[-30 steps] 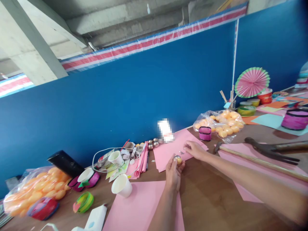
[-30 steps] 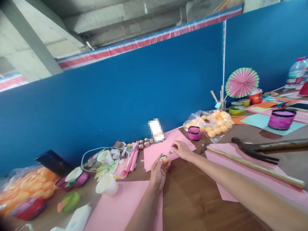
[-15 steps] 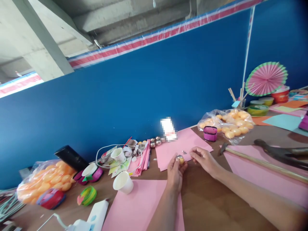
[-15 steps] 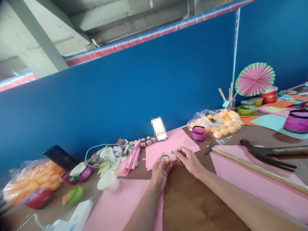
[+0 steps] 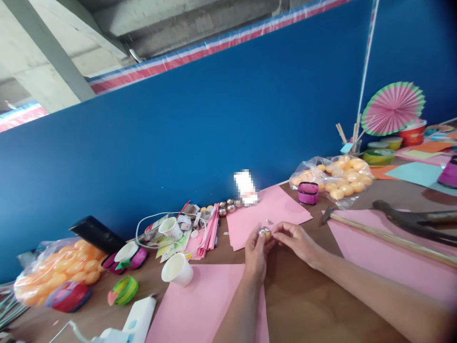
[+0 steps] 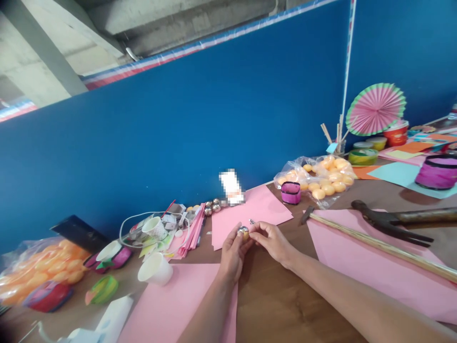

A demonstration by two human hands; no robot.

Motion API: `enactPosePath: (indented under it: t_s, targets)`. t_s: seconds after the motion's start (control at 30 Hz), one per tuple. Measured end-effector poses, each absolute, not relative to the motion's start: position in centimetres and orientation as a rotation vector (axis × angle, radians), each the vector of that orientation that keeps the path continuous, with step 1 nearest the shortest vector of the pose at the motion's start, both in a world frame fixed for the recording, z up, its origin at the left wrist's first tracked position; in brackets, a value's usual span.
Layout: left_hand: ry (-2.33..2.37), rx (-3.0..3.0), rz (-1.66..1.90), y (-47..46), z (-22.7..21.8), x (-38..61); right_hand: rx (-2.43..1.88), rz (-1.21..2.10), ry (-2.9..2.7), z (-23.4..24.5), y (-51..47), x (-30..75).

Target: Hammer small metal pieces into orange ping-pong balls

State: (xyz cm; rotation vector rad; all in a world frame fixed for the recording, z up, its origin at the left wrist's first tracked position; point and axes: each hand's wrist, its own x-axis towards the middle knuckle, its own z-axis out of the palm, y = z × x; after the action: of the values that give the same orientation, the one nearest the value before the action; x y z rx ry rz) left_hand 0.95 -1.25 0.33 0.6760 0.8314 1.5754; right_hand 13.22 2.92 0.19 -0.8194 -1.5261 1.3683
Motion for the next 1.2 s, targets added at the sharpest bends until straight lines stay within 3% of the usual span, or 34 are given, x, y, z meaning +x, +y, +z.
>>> enactPosePath:
  t_s: [0.2, 1.2]
  targets:
    - [0.83, 0.741, 1.559, -1.28, 0.31, 1.27, -0.841, 1.226, -1.62, -0.23, 3.3, 13.46]
    - [0.877, 0.912, 1.549, -1.16, -0.4, 1.09, -0.853, 1.377, -1.627, 0.51, 2.79, 13.66]
